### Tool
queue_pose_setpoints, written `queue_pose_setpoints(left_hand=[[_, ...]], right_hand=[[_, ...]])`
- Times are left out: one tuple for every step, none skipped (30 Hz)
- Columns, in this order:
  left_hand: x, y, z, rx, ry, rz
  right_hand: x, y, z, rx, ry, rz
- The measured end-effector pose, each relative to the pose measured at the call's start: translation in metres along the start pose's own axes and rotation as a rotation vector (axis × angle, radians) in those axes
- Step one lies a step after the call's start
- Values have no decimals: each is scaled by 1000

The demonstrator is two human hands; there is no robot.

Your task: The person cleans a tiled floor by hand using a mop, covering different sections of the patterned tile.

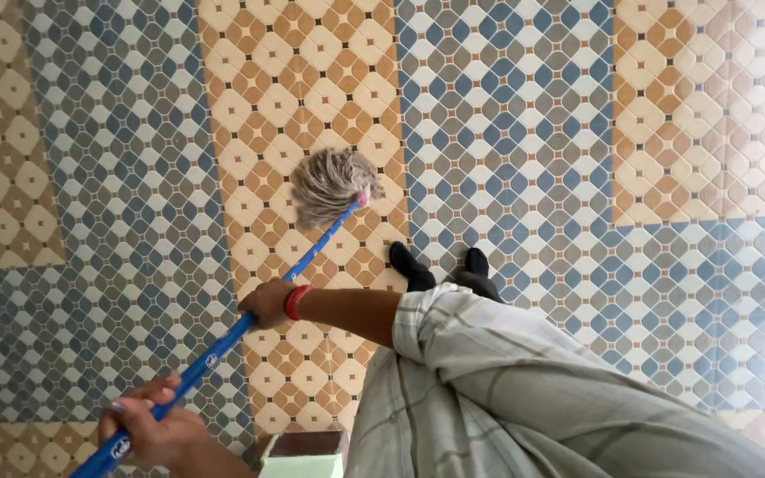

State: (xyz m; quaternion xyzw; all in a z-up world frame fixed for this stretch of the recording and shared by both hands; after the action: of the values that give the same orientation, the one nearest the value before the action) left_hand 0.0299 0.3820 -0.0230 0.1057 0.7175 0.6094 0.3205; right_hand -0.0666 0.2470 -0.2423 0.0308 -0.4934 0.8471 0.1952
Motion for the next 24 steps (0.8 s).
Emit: queue_pose_setpoints(left_hand=[[-6,-14,1,37,20,25],[-8,-27,0,72,38,51],[-6,-39,-4,77,39,89],[-2,-54,-14,90,41,125],[3,-68,-25,104,43,162],[11,-86,-41,124,17,224],[22,-104,-60,143,-10,285],[40,-127,-83,198,6,337],[62,-151,-111,227,-49,458],[86,-171,-145,193,-165,521],[120,-185,-191,235,-410,600],[156,-198,-235,384,-522,667],[200,-202,-273,463,-630,722],[241,-199,-308,505,-760,766],[278,-200,-338,455,-863,838],[315,-196,-361,293,-999,845],[351,-186,-385,265,-1143,872],[380,-164,-403,128,-1373,691],[407,-128,-426,339,-1443,539],[421,-94,-439,555,-1503,378],[426,-82,-439,530,-1585,334],[432,-67,-435,504,-1666,292],[437,-54,-431,478,-1746,248],[431,-41,-429,495,-1743,176]], right_hand=[[3,11,3,4,-6,-30],[7,22,5,7,-11,-60],[15,33,7,-5,11,-87],[28,50,11,-8,37,-118],[41,67,15,-10,62,-149],[56,90,16,-9,58,-206],[74,115,16,-8,54,-262],[97,142,19,-14,90,-304],[124,173,21,-20,126,-345],[159,211,16,-67,131,-461],[199,243,23,-15,194,-501],[244,276,27,-83,217,-590],[284,299,32,-4,240,-640],[336,318,35,-104,376,-602],[379,340,42,-84,425,-637],[421,354,49,-51,510,-633],[465,374,40,-84,510,-735],[504,389,34,-26,491,-827],[541,402,25,10,481,-952],[571,409,17,52,482,-988],[590,411,11,94,484,-1024],[597,406,6,72,532,-1014],[603,401,1,49,581,-1004],[608,397,-2,28,628,-991]])
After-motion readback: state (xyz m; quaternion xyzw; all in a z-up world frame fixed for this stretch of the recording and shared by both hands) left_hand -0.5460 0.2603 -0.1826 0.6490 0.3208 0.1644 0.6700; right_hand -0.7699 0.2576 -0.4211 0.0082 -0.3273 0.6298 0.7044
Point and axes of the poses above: each hand's wrist, its own x-axis away from the middle knuckle, its own z-axis out of the back of the hand, y = z × x, the point moved 9 cm from there along -x, towards the middle knuckle, and after that the axes turned 3 degrees about -y, right-handed, at the moved point
